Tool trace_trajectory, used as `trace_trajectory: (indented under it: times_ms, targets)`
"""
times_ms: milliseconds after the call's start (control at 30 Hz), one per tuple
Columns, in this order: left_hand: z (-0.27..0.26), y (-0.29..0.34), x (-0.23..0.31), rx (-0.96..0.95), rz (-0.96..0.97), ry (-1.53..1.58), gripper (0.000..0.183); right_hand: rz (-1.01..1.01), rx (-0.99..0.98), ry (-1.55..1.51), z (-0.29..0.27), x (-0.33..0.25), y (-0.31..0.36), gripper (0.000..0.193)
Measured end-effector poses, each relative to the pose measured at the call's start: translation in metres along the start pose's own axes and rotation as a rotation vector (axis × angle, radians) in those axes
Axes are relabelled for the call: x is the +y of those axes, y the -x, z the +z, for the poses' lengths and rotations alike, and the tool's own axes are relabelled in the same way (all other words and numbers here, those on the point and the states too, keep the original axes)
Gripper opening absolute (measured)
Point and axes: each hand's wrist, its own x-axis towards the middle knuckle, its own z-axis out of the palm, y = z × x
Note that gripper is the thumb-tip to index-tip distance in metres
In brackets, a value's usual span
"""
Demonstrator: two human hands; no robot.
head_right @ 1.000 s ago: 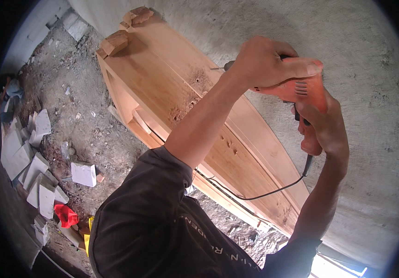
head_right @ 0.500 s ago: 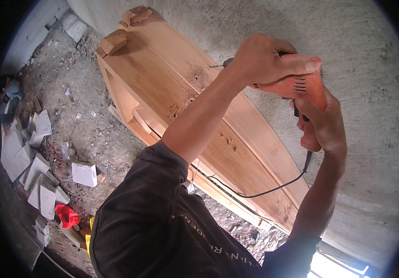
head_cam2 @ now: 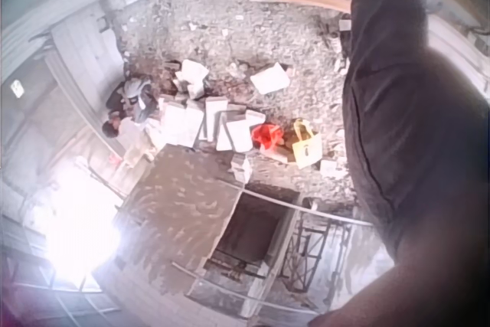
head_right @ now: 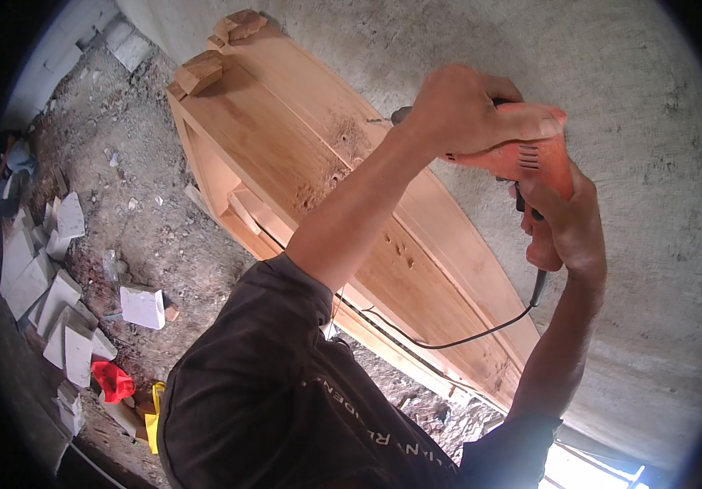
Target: The person uses a corded drill to make holes in a wooden plank and then uses a hammer to drive nails into the plank. The work is performed in a construction setting with debris on the floor.
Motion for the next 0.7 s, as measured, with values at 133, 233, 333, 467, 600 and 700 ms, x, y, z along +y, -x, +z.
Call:
trace_trajectory:
  times_ms: [133, 233, 333, 467, 600, 700]
  targets:
    - [0.007, 0.002, -0.001, 0.008, -0.002, -0.04, 0.073, 0.057, -0.022, 0.003, -0.003, 0.005, -0.003, 0.028]
    - [0.003, 0.001, 0.003, -0.069, -0.069, -0.031, 0.073, 0.047, -0.031, -0.024, -0.004, 0.008, -0.004, 0.025]
    - [0.008, 0.004, -0.001, 0.007, 0.004, -0.044, 0.071, 0.029, -0.038, -0.026, -0.006, 0.014, -0.004, 0.023]
    - [0.011, 0.005, -0.004, 0.045, 0.028, -0.021, 0.068, 0.043, -0.043, -0.053, -0.005, 0.02, -0.006, 0.021]
    - [0.01, 0.008, -0.004, 0.042, 0.021, -0.025, 0.066, 0.073, -0.049, -0.109, -0.001, 0.017, -0.002, 0.022]
    - [0.009, 0.013, 0.003, -0.037, -0.032, -0.029, 0.063, 0.109, -0.025, -0.141, -0.001, 0.023, 0.001, 0.024]
